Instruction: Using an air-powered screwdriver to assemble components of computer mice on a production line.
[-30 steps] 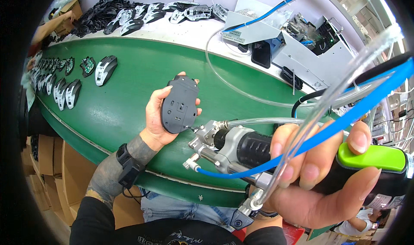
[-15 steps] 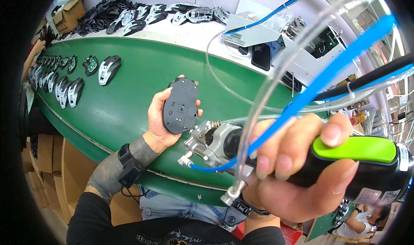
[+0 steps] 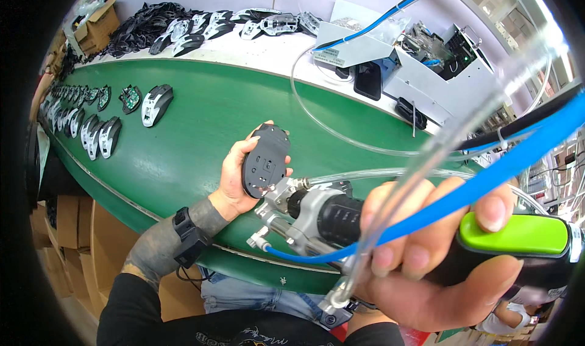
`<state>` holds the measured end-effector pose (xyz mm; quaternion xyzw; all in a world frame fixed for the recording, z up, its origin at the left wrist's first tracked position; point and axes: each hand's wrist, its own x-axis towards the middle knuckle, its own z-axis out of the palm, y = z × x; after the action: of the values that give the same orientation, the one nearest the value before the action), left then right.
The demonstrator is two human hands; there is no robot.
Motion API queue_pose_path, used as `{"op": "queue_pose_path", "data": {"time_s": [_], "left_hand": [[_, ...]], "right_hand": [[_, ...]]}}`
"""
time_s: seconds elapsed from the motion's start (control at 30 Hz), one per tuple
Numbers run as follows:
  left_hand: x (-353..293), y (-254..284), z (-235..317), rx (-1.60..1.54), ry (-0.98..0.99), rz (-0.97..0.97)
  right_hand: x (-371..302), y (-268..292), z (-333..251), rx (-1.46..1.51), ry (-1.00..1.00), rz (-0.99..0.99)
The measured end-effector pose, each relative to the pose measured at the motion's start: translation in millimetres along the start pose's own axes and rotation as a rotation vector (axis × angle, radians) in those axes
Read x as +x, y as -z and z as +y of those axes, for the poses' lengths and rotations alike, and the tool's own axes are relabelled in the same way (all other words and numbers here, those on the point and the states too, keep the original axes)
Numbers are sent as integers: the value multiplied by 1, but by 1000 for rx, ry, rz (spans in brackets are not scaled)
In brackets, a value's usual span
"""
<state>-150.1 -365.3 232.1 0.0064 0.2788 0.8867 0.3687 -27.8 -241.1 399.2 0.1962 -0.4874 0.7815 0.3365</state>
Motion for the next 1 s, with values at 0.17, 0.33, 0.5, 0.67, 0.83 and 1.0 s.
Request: {"op": "queue_pose_path", "data": {"time_s": [0.17,0.33,0.5,0.67,0.83,1.0], "left_hand": [[-4,0,4,15,10,15],[-7,-6,2,-78,-67,12],[-8,-4,6,340,-71,61],[29,26,72,1912,-1004,344],[17,119,167,2280,-916,1114],[9,121,189,2153,-382,984]], "right_hand": [[-2,-5,6,4,7,16],[-5,-11,12,20,4,14],[-2,-15,11,-49,6,3],[6,5,1,-173,72,243],[5,0,-14,-73,176,272],[13,0,-16,-79,215,349]]}}
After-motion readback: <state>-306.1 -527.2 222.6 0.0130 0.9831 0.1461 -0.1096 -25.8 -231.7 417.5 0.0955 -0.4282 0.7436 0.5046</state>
